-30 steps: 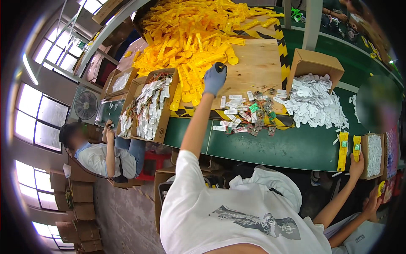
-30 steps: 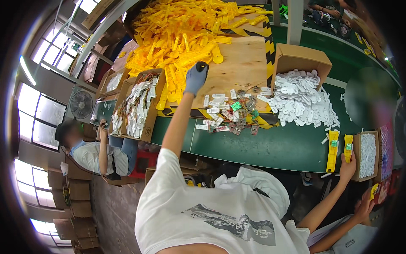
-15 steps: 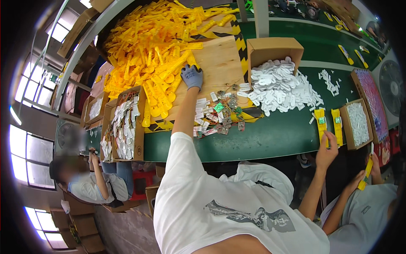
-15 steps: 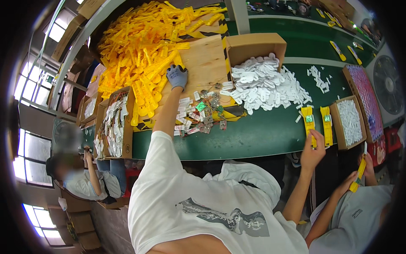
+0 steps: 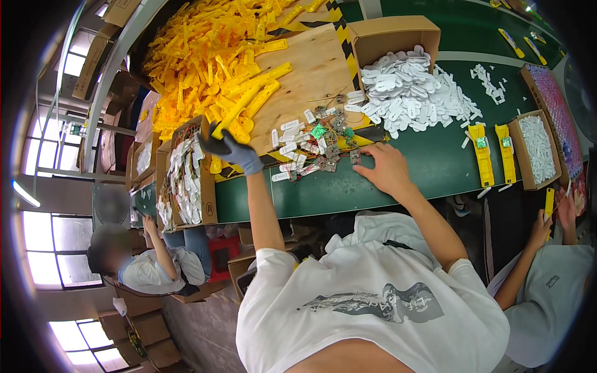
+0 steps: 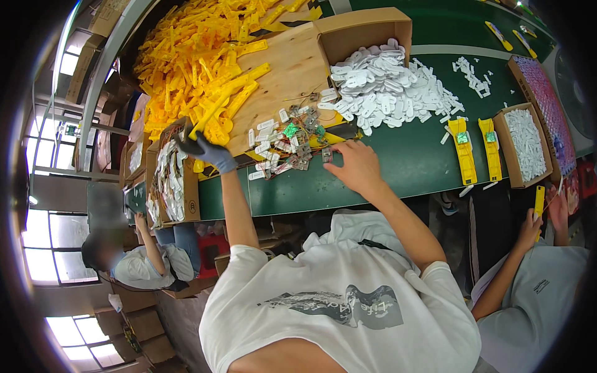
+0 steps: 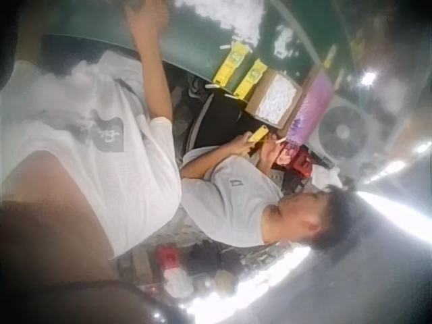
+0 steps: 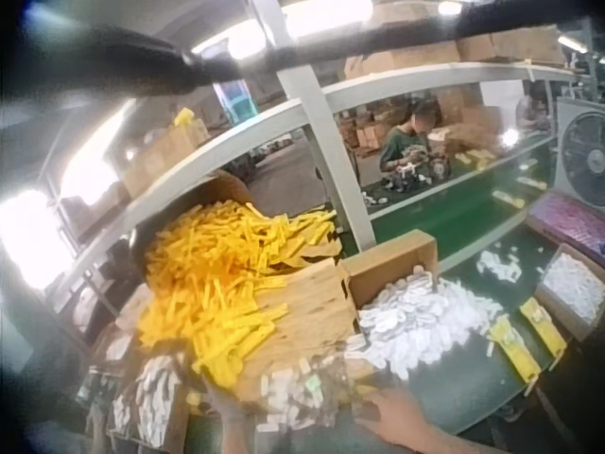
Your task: Assembling electronic circuit boards into yellow plastic housings at a factory workstation.
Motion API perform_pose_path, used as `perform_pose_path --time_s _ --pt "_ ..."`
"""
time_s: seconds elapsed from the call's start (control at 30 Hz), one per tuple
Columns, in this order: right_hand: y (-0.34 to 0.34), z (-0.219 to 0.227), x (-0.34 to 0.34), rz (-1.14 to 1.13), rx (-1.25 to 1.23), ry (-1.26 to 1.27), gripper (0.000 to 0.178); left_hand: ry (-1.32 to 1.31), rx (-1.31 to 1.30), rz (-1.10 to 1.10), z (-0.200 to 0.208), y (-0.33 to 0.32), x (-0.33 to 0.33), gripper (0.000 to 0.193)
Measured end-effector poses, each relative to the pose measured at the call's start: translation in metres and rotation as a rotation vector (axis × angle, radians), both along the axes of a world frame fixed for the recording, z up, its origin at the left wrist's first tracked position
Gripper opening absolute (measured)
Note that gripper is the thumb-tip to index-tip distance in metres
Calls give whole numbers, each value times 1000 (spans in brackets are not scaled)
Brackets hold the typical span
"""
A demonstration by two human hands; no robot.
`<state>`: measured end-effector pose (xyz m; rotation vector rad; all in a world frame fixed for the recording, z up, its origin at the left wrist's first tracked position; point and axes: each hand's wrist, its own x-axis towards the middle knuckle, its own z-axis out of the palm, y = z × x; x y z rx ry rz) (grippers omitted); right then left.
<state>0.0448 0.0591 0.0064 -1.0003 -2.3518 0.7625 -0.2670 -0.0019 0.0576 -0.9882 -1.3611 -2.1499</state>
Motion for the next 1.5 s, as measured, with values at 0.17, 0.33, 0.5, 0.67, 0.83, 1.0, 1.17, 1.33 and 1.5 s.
perform_pose_path --time_s 0.17,0.33,0.5,0.67,0.83,1.0,1.17,1.33,1.5 --pt "-16 -9 -26 -160 127 -88 31 -245 221 -89 -5 -94 12 46" --pt "-7 -15 -11 -168 158 4 27 -501 296 -413 -19 -137 81 45" --pt "0 6 12 -265 -199 464 22 -1101 307 -978 -36 -140 173 47" --pt "3 26 18 -252 -383 714 23 -1314 -138 -1199 -53 -153 236 53" --pt "24 35 45 -59 -20 -97 22 -1169 -665 -1570 -34 -169 252 56" --pt "33 65 70 87 -266 -20 23 -1194 -684 -1458 -43 -162 237 29" --pt "55 34 72 18 -919 846 24 -1158 -423 -1083 -41 -112 228 28" --pt "50 39 56 -33 -514 954 26 -1016 -417 -774 -25 -75 217 31" --pt "49 68 62 31 -714 1017 26 -465 -538 -567 -52 -66 188 42"
